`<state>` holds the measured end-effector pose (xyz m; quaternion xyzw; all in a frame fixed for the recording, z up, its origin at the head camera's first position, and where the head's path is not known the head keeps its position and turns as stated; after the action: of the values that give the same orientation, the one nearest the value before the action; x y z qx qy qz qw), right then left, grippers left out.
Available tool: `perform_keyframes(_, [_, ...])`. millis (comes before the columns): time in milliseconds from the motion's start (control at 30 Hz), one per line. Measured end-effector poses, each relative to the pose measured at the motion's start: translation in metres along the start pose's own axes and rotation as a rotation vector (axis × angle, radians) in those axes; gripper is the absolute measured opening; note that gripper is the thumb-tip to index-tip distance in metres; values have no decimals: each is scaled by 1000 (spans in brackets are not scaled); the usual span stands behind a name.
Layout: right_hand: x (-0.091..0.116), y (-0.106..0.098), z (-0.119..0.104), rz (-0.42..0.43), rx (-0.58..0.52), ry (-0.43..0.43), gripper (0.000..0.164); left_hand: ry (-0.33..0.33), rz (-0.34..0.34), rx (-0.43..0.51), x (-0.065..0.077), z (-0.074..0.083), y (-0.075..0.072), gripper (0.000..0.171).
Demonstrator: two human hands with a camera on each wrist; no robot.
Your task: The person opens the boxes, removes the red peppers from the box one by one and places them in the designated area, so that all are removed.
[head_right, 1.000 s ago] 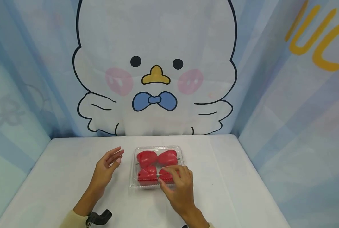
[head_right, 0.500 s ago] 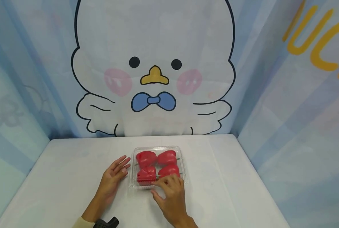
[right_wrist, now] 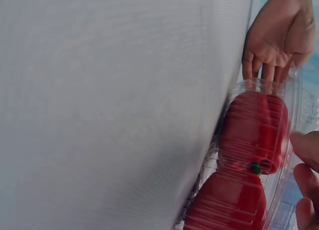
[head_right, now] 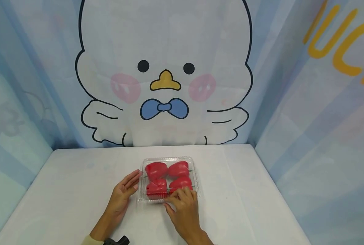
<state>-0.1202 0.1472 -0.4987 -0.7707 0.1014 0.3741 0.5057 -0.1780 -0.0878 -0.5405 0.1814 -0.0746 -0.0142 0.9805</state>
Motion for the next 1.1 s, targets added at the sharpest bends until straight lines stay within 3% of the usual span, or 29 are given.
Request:
perform_keyframes(333, [-5,2,-1,25,54,-42,28,-2,-9,4,2,-1,-1,58])
perform_keyframes(667, [-8,3,0,5,38,-111,31,7,-25,-11,4,-2,-2,57])
perform_keyframes(1100, [-12,2,1,-33,-33,-84,23,14,-35,-8,4,-1,-3,57])
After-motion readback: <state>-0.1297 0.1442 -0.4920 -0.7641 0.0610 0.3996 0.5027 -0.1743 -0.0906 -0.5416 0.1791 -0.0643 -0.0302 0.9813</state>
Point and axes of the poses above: each hand's wrist, its own x-axis away from the middle knuckle, its own y-axis out of the palm, z = x × y, the point moved 2 cm from there along -x, towards the middle knuckle, and after that the axes turned 6 degrees about x, right-handed, at the moved point
